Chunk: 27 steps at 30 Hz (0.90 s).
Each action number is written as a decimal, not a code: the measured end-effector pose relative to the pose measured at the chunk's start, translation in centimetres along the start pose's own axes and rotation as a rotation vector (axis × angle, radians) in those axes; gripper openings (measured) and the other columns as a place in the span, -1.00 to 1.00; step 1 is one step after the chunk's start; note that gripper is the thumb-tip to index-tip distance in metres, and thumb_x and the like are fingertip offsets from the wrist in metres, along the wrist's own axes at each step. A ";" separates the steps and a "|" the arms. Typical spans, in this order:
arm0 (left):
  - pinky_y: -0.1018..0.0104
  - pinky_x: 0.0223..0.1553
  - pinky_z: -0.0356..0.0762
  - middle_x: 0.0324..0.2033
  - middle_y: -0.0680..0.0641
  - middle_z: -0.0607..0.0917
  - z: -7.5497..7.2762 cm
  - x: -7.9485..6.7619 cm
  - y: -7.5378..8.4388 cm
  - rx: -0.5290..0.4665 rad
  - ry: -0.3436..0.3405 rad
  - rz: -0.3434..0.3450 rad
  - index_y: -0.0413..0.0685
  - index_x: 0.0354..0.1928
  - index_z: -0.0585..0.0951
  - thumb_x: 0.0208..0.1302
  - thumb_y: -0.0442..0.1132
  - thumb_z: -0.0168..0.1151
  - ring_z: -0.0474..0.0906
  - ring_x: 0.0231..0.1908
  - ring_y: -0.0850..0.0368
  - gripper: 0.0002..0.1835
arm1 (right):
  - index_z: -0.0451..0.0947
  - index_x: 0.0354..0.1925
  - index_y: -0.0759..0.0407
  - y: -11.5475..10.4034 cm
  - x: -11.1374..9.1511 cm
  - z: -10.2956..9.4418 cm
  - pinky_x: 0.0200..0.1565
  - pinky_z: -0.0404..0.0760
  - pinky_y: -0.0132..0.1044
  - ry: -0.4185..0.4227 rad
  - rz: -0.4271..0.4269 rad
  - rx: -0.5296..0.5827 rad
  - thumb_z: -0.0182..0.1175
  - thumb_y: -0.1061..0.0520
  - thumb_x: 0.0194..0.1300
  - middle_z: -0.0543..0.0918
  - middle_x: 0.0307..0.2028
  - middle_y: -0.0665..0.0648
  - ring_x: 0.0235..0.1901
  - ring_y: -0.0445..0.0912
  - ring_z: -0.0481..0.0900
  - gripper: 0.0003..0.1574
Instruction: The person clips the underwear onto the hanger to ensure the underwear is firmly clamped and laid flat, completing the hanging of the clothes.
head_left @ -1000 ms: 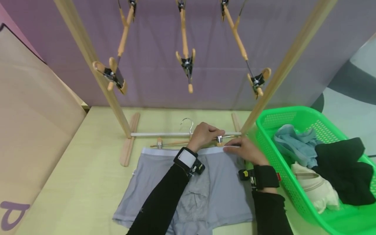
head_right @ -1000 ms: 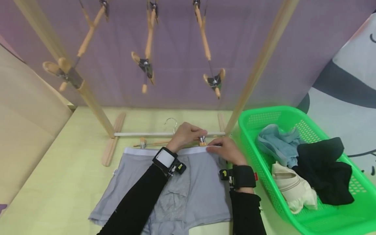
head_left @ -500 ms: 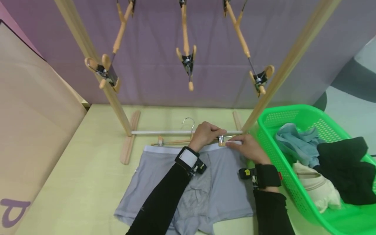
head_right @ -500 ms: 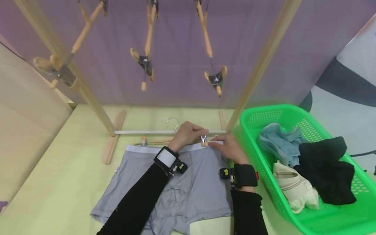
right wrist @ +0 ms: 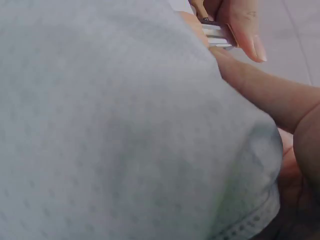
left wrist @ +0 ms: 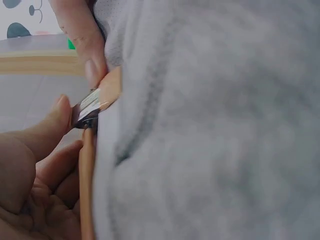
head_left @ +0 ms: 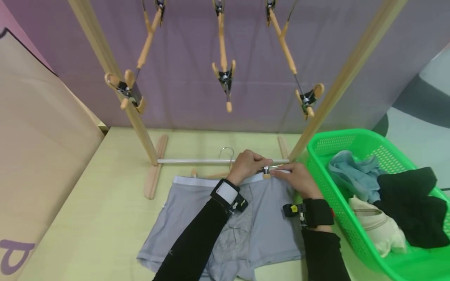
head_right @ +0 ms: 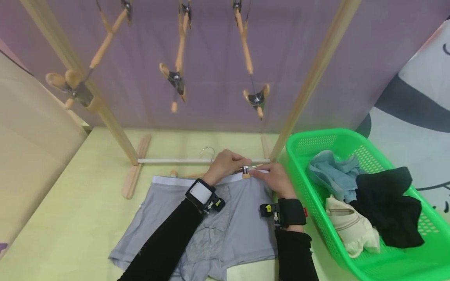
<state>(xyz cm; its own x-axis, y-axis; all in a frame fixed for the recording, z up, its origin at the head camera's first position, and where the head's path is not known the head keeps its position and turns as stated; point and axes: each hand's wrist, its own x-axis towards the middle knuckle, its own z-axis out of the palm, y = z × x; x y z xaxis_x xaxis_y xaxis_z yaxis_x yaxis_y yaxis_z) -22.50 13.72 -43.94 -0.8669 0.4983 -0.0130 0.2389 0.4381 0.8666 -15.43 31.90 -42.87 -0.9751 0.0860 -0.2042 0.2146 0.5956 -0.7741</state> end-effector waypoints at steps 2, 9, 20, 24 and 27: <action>0.45 -0.53 0.23 -0.49 -0.02 0.77 0.0 -0.2 -0.1 -0.010 -0.022 0.003 0.02 -0.19 0.81 0.33 0.11 0.27 0.32 -0.67 0.28 -0.65 | 0.71 -0.06 0.31 -0.1 0.0 0.2 -0.21 0.52 -0.28 0.009 -0.002 0.000 0.29 -0.07 0.35 0.62 0.07 0.35 -0.03 0.11 0.57 -0.53; 0.41 -0.42 0.44 -0.36 0.04 0.78 -0.5 -0.5 -0.1 0.027 -0.062 0.008 -0.01 -0.18 0.79 0.33 0.12 0.27 0.58 -0.49 0.23 -0.64 | 0.71 -0.08 0.34 -0.1 0.1 0.7 -0.27 0.50 -0.27 0.031 -0.018 -0.048 0.30 -0.02 0.34 0.65 0.01 0.37 -0.15 0.06 0.59 -0.57; 0.14 0.01 0.58 0.01 -0.09 0.71 -6.0 -1.6 0.3 0.079 0.006 -0.028 -0.10 0.08 0.68 0.36 0.04 0.26 0.63 -0.02 0.01 -0.57 | 0.68 -0.05 0.38 -0.2 0.4 0.5 -0.21 0.44 -0.27 0.020 0.024 -0.069 0.28 0.00 0.35 0.60 0.07 0.40 -0.04 0.13 0.52 -0.56; 0.14 -0.03 0.60 -0.02 -0.10 0.72 -8.9 -2.5 -0.3 0.066 0.032 -0.035 -0.10 0.03 0.71 0.38 -0.01 0.26 0.65 -0.08 0.03 -0.64 | 0.67 -0.05 0.39 -0.1 0.4 0.4 -0.26 0.41 -0.28 0.024 0.008 -0.081 0.29 0.01 0.34 0.59 0.07 0.42 -0.14 0.06 0.50 -0.55; 0.13 -0.05 0.60 -0.07 -0.12 0.74 -10.8 -3.6 -1.2 0.102 0.049 -0.044 -0.13 -0.02 0.72 0.37 -0.03 0.27 0.66 -0.13 0.01 -0.66 | 0.68 -0.05 0.39 0.1 0.4 0.7 -0.32 0.39 -0.29 0.027 -0.008 -0.084 0.30 0.01 0.34 0.61 0.04 0.43 -0.25 -0.01 0.49 -0.55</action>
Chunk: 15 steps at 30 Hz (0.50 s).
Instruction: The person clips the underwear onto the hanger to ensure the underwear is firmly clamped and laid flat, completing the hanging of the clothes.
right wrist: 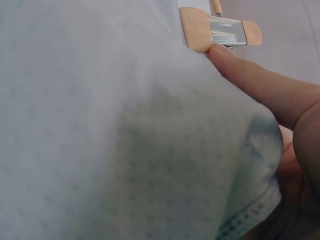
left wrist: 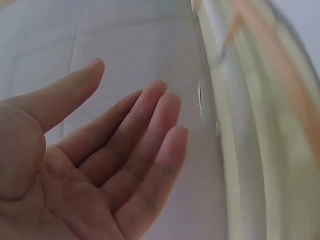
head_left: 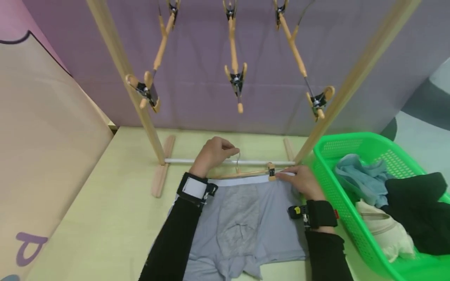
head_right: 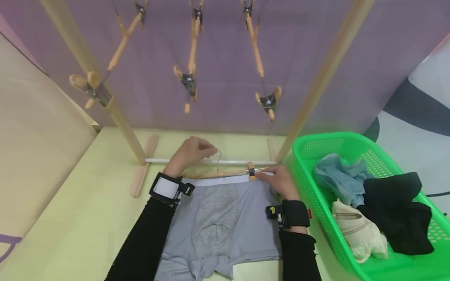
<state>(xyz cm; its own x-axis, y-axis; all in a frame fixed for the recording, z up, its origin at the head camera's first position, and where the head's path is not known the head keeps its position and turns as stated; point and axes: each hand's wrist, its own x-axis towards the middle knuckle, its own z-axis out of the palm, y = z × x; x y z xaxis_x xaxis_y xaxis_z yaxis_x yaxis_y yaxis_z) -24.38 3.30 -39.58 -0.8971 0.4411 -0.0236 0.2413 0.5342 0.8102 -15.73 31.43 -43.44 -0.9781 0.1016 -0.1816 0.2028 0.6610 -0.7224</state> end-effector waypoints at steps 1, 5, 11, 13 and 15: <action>0.12 -0.06 0.60 -0.09 -0.13 0.75 -0.6 -0.4 -0.4 0.024 0.002 -0.008 -0.13 -0.03 0.73 0.37 -0.04 0.27 0.67 -0.15 0.01 -0.67 | 0.68 -0.06 0.38 0.0 0.0 0.1 -0.35 0.38 -0.29 0.003 0.002 0.002 0.31 0.01 0.33 0.62 0.03 0.42 -0.30 -0.03 0.47 -0.56; 0.08 -0.09 0.61 -0.14 -0.13 0.76 -2.5 -2.3 -2.7 0.122 -0.007 -0.058 -0.14 -0.06 0.73 0.36 -0.06 0.28 0.67 -0.16 -0.01 -0.69 | 0.69 -0.07 0.38 0.4 0.0 0.5 -0.43 0.30 -0.27 0.001 0.006 0.015 0.32 0.02 0.32 0.63 0.02 0.42 -0.42 -0.06 0.36 -0.57; 0.02 -0.04 0.59 -0.11 -0.17 0.75 -4.6 -4.8 -6.1 0.225 -0.085 -0.133 -0.21 -0.05 0.71 0.29 -0.04 0.35 0.66 -0.08 -0.08 -0.62 | 0.68 -0.05 0.37 1.0 0.2 0.4 -0.27 0.44 -0.26 0.011 -0.022 -0.013 0.29 0.01 0.34 0.62 0.04 0.42 -0.15 0.10 0.56 -0.56; 0.03 -0.06 0.60 -0.12 -0.17 0.75 -5.0 -5.4 -6.9 0.242 -0.102 -0.126 -0.22 -0.04 0.71 0.25 -0.01 0.39 0.66 -0.10 -0.07 -0.58 | 0.68 -0.04 0.36 1.0 0.2 0.2 -0.20 0.47 -0.24 0.012 -0.033 -0.026 0.28 -0.01 0.35 0.62 0.06 0.41 -0.05 0.16 0.57 -0.55; 0.08 -0.10 0.60 -0.17 -0.14 0.76 -5.1 -5.8 -7.6 0.232 -0.118 -0.094 -0.19 -0.06 0.72 0.23 0.00 0.40 0.65 -0.16 -0.01 -0.59 | 0.68 -0.03 0.36 1.0 0.2 0.0 -0.19 0.48 -0.23 0.012 -0.039 -0.028 0.28 -0.02 0.36 0.61 0.06 0.42 -0.04 0.17 0.56 -0.54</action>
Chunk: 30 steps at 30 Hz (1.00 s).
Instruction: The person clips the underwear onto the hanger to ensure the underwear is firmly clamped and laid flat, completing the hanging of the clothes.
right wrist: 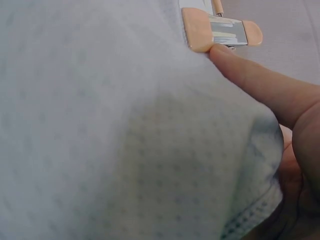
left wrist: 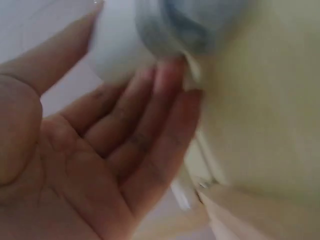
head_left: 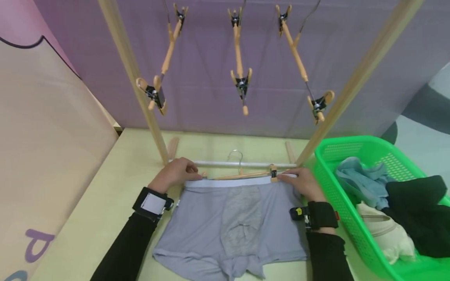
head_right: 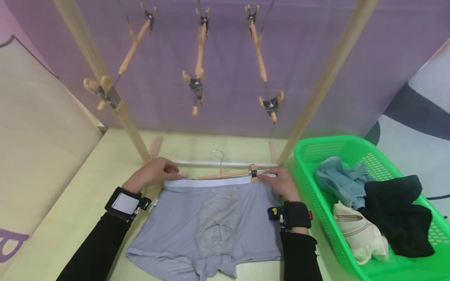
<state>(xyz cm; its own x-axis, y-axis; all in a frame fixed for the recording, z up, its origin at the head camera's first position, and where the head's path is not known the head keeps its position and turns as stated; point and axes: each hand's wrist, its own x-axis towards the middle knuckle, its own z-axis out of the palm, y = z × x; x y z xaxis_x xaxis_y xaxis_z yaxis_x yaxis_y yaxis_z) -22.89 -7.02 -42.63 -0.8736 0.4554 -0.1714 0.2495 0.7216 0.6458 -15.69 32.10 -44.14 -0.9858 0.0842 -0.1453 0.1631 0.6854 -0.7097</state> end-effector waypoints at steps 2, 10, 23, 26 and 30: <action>0.16 -0.18 0.58 -0.25 -0.08 0.76 0.1 0.0 -0.7 -0.031 -0.012 0.045 -0.14 -0.12 0.74 0.24 0.00 0.40 0.63 -0.25 0.07 -0.64 | 0.67 -0.04 0.37 -0.2 0.0 -0.1 -0.20 0.46 -0.23 -0.001 -0.007 0.000 0.28 -0.02 0.36 0.60 0.06 0.43 -0.07 0.15 0.54 -0.53; 0.21 -0.19 0.57 -0.27 -0.04 0.75 1.1 0.6 -1.3 -0.086 -0.025 0.134 -0.15 -0.11 0.72 0.25 -0.05 0.40 0.62 -0.26 0.13 -0.68 | 0.67 -0.08 0.39 -0.8 -0.1 0.0 -0.25 0.37 -0.23 0.003 0.029 -0.013 0.30 -0.04 0.33 0.58 0.01 0.39 -0.20 0.05 0.42 -0.52; 0.25 -0.20 0.55 -0.35 -0.01 0.69 1.7 0.5 -1.0 -0.062 -0.063 0.021 -0.20 -0.02 0.64 0.13 -0.16 0.49 0.58 -0.30 0.15 -0.59 | 0.67 -0.14 0.37 -10.3 -1.5 2.6 -0.32 0.60 0.00 0.274 -0.210 -0.370 0.27 0.09 0.36 0.71 -0.25 0.36 -0.38 0.13 0.64 -0.68; 0.26 -0.22 0.55 -0.36 -0.01 0.68 1.7 0.5 -0.9 -0.036 -0.050 0.043 -0.20 -0.03 0.62 0.14 -0.16 0.49 0.58 -0.32 0.15 -0.59 | 0.64 -0.07 0.30 -13.2 -0.7 5.6 -0.15 0.62 0.01 0.121 -0.294 -0.250 0.24 0.06 0.40 0.71 -0.19 0.27 -0.21 0.11 0.65 -0.68; 0.28 -0.27 0.54 -0.35 -0.04 0.67 1.3 0.3 -0.4 0.014 -0.042 0.075 -0.22 -0.06 0.58 0.17 -0.17 0.46 0.57 -0.35 0.14 -0.61 | 0.61 0.03 0.26 -15.7 0.5 9.8 -0.07 0.60 -0.03 -0.084 -0.333 -0.155 0.24 0.02 0.40 0.69 -0.13 0.22 -0.10 0.08 0.63 -0.62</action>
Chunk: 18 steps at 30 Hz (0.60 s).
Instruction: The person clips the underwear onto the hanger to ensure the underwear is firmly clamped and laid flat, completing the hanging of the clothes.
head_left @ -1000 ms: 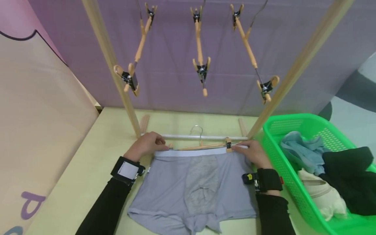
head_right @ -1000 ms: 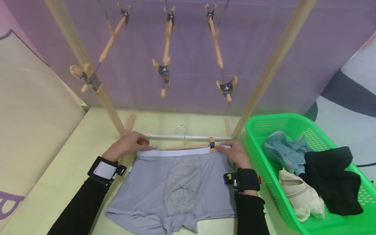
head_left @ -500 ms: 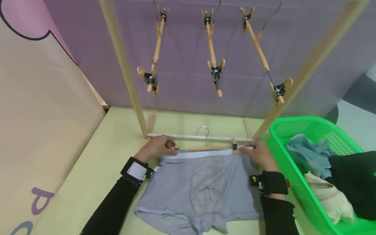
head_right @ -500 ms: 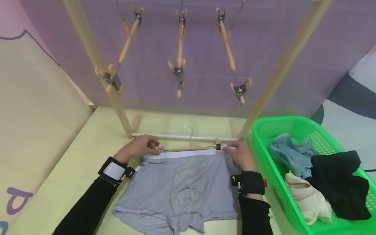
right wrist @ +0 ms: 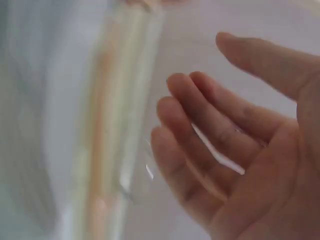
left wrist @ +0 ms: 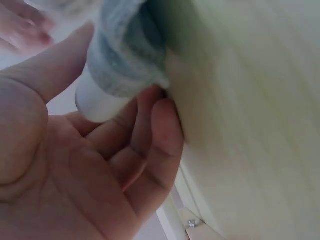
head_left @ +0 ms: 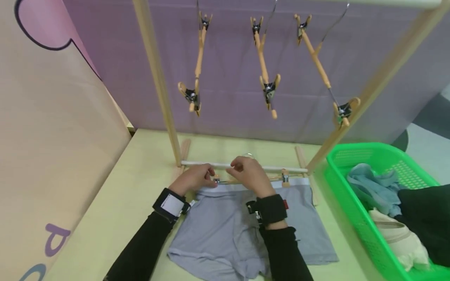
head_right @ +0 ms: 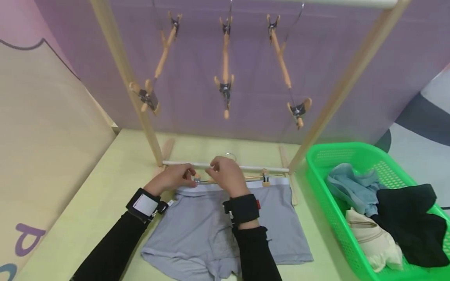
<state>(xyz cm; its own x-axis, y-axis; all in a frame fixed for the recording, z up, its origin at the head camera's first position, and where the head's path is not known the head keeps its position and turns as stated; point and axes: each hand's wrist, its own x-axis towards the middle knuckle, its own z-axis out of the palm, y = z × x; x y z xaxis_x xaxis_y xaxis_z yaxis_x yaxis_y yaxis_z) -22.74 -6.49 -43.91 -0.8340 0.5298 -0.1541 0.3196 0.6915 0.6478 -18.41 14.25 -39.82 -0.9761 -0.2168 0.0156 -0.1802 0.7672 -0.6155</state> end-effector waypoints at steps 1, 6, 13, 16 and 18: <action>0.28 -0.27 0.54 -0.34 -0.05 0.67 0.1 0.0 0.1 0.006 -0.001 0.004 -0.23 -0.07 0.57 0.18 -0.17 0.46 0.57 -0.34 0.13 -0.62 | 0.60 0.05 0.26 -0.2 0.4 0.9 -0.06 0.60 -0.04 -0.028 -0.015 0.006 0.24 0.02 0.40 0.69 -0.13 0.22 -0.09 0.08 0.63 -0.61; 0.26 -0.22 0.57 -0.29 -0.09 0.68 0.0 0.1 0.5 0.012 0.001 0.017 -0.26 -0.12 0.58 0.21 -0.22 0.43 0.59 -0.30 0.11 -0.69 | 0.65 0.03 0.23 0.1 1.9 3.9 -0.14 0.60 -0.13 -0.073 -0.089 -0.003 0.23 0.12 0.40 0.71 -0.17 0.19 -0.19 0.02 0.65 -0.70; 0.22 -0.13 0.57 -0.23 -0.12 0.69 -0.1 0.4 0.2 -0.014 -0.030 0.019 -0.26 -0.11 0.58 0.27 -0.23 0.38 0.60 -0.22 0.06 -0.73 | 0.68 -0.17 0.16 1.1 2.4 4.6 -0.20 0.58 -0.23 -0.103 -0.163 0.071 0.21 0.19 0.40 0.71 -0.25 0.11 -0.27 -0.07 0.64 -0.88; 0.18 -0.09 0.57 -0.20 -0.16 0.68 -0.1 0.4 -0.1 -0.062 -0.027 0.002 -0.29 -0.08 0.57 0.28 -0.21 0.37 0.60 -0.18 0.02 -0.69 | 0.66 -0.17 0.18 1.3 2.4 4.6 -0.13 0.61 -0.21 -0.117 -0.137 0.138 0.22 0.20 0.40 0.71 -0.20 0.13 -0.18 -0.04 0.67 -0.89; 0.16 -0.06 0.57 -0.17 -0.16 0.68 -0.2 0.4 -0.3 -0.092 -0.011 -0.025 -0.29 -0.05 0.57 0.26 -0.15 0.39 0.60 -0.15 0.02 -0.63 | 0.65 -0.15 0.19 1.4 2.4 4.6 -0.10 0.61 -0.18 -0.111 -0.121 0.181 0.21 0.19 0.41 0.70 -0.18 0.14 -0.15 -0.02 0.66 -0.88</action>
<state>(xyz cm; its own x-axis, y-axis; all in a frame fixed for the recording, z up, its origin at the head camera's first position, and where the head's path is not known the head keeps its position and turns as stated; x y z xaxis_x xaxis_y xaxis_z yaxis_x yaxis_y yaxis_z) -23.24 -6.59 -44.00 -0.8358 0.5190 -0.1791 0.2558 0.6567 0.7095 -20.41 12.04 -44.21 -0.9275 -0.3735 0.0169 -0.2606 0.6133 -0.7456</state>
